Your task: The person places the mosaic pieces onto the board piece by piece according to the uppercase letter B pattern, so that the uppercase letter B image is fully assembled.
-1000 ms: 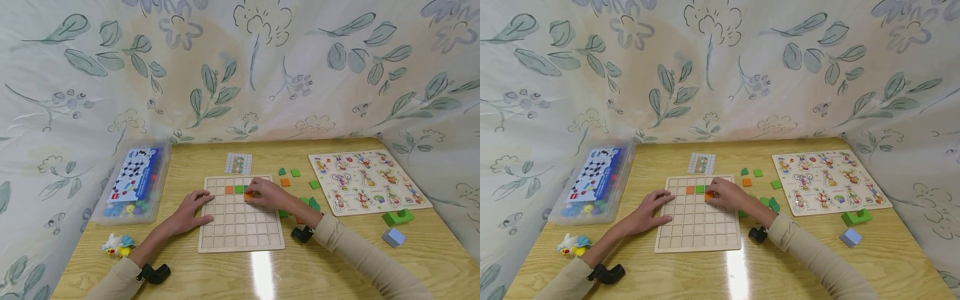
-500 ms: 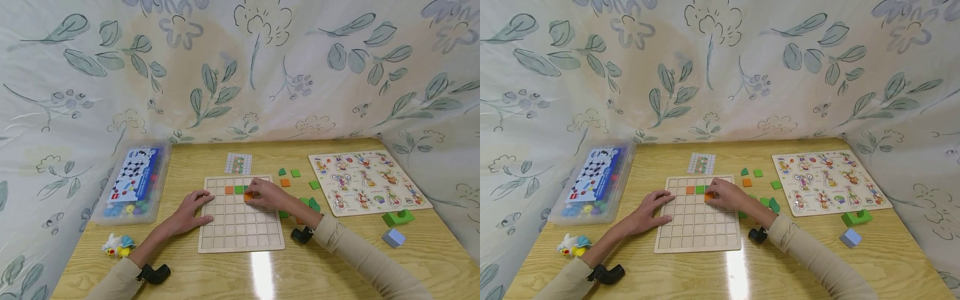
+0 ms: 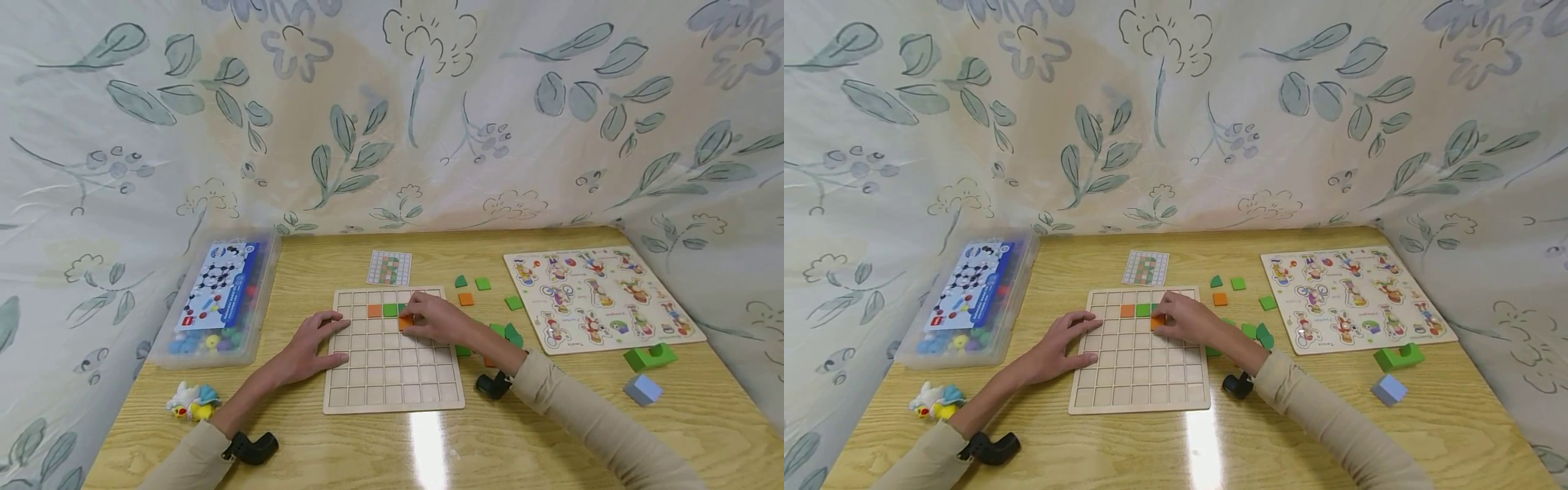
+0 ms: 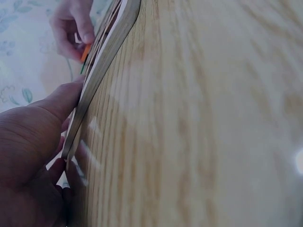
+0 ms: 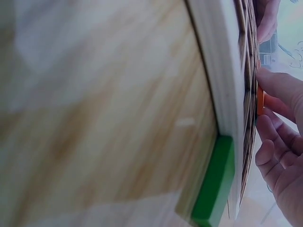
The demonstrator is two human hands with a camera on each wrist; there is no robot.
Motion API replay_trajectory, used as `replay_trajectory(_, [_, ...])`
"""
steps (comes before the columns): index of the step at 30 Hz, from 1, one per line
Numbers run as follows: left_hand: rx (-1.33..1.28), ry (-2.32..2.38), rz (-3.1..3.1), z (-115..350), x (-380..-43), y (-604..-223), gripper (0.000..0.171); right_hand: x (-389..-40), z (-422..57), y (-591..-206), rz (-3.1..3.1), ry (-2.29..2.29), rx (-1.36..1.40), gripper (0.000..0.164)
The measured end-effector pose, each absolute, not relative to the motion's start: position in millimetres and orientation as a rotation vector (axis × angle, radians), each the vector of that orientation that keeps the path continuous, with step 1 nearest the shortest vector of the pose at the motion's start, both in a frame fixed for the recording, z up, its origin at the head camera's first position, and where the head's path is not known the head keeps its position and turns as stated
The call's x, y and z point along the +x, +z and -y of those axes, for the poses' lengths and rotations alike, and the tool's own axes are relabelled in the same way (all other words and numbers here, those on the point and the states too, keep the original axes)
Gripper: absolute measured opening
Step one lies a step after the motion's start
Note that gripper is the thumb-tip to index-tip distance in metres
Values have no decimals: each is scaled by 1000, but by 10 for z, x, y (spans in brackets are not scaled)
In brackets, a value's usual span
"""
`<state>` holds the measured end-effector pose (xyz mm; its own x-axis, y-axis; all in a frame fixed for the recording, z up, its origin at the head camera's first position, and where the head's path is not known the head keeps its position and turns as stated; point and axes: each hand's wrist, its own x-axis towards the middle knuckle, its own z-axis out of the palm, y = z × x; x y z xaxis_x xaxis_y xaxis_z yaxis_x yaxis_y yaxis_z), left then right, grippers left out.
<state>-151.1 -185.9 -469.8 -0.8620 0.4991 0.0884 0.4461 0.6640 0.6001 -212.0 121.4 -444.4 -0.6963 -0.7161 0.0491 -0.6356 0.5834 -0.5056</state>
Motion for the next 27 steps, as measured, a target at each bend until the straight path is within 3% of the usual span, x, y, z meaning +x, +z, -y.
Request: replay_trajectory(27, [809, 978, -2793, 1857, -1507, -4706, 62, -2087, -1235, -4500, -2692, -780, -1188, 26])
